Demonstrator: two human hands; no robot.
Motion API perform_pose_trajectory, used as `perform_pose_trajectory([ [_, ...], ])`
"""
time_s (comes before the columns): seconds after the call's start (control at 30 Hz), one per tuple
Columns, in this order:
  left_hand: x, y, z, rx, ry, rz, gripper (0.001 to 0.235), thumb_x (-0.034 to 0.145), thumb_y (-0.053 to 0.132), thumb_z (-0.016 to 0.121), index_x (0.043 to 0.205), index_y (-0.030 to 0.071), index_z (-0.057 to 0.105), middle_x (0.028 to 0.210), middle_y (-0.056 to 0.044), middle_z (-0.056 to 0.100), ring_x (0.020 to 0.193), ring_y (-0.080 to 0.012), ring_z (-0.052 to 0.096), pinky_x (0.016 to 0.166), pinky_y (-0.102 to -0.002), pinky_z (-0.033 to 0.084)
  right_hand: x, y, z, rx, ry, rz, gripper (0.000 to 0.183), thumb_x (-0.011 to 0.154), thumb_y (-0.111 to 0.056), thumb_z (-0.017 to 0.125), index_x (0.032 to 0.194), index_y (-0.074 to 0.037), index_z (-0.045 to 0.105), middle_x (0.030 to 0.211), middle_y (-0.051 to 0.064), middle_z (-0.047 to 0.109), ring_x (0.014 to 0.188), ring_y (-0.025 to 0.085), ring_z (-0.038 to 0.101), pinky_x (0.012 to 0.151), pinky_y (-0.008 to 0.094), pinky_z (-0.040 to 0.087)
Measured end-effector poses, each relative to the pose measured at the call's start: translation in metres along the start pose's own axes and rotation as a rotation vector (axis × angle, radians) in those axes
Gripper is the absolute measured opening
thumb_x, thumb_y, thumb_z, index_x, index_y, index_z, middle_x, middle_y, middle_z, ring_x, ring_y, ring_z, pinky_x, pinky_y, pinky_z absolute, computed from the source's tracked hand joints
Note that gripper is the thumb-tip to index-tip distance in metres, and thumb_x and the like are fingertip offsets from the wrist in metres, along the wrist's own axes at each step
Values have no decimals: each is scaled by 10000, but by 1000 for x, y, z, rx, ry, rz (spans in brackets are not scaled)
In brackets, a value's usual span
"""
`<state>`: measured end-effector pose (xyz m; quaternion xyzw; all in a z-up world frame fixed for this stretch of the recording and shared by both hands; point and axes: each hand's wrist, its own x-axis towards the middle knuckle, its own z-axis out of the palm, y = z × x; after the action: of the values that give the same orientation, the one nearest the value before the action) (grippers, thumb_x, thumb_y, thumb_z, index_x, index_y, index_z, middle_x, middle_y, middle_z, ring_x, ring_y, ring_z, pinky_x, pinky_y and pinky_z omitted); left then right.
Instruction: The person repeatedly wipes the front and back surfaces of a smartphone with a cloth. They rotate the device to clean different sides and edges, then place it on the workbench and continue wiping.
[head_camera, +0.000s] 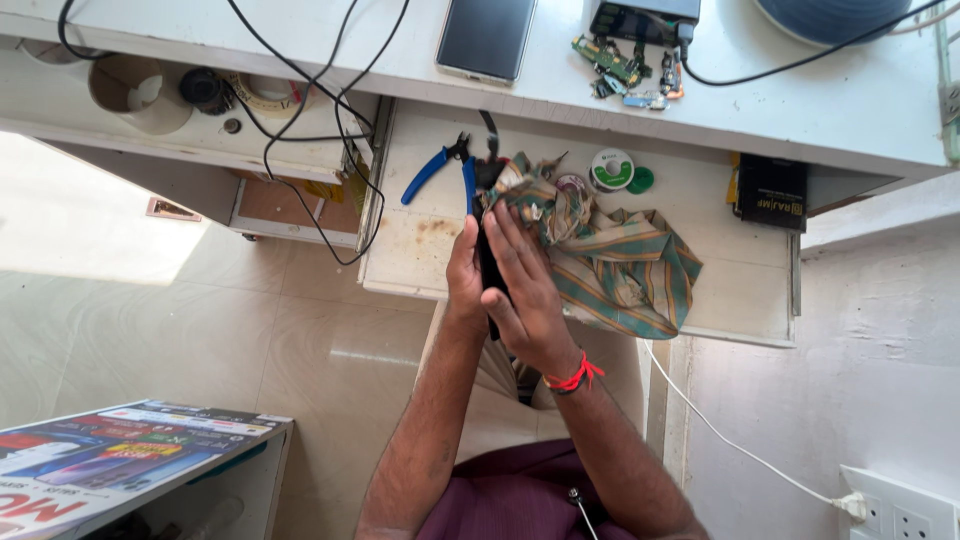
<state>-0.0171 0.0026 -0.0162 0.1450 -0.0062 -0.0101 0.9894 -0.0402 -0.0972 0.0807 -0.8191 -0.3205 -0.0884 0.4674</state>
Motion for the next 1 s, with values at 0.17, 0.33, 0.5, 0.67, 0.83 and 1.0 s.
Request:
perform_pose_trajectory([
  [0.17,3,2,14,210,-4,-2,583,1119,418,383,1564,42,385,1487,-123,518,1363,-220,513,1154,-383,418,11,10,-4,28,18,15,793,1108,-638,290,1624,-37,338,1708,222,307,1622,378,289,1322,466,268],
  [0.33,8,6,28,294,-16,-16,652,1090,429,350,1639,101,226,1646,-53,355,1504,-174,372,1240,-341,310,27,11,4,8,89,12,821,1118,-648,274,1648,-21,282,1734,231,261,1645,387,238,1349,481,227],
  [0.5,8,3,17,248,-31,-41,653,1136,453,314,1647,49,264,1585,-143,411,1435,-239,418,1201,-386,358,21,7,18,-10,108,109,874,1094,-692,233,1645,-14,264,1723,237,265,1630,390,268,1334,471,247],
  [0.67,9,7,18,368,41,3,644,1119,450,319,1622,50,276,1570,-139,423,1435,-242,433,1193,-392,373,22,8,12,-36,65,65,851,1100,-681,229,1641,-26,285,1711,226,296,1625,378,285,1335,470,242],
  [0.83,8,8,34,415,-75,70,636,1135,420,381,1641,54,264,1618,-134,376,1491,-242,387,1242,-397,327,33,21,1,-31,108,36,808,1116,-658,250,1632,-42,335,1710,221,322,1626,369,299,1341,468,251],
  [1.0,6,14,48,329,-2,88,687,1085,527,258,1653,152,166,1640,-114,318,1492,-247,371,1236,-417,338,17,11,14,-52,80,78,777,1120,-623,231,1606,-34,375,1679,238,359,1592,387,327,1303,479,271],
])
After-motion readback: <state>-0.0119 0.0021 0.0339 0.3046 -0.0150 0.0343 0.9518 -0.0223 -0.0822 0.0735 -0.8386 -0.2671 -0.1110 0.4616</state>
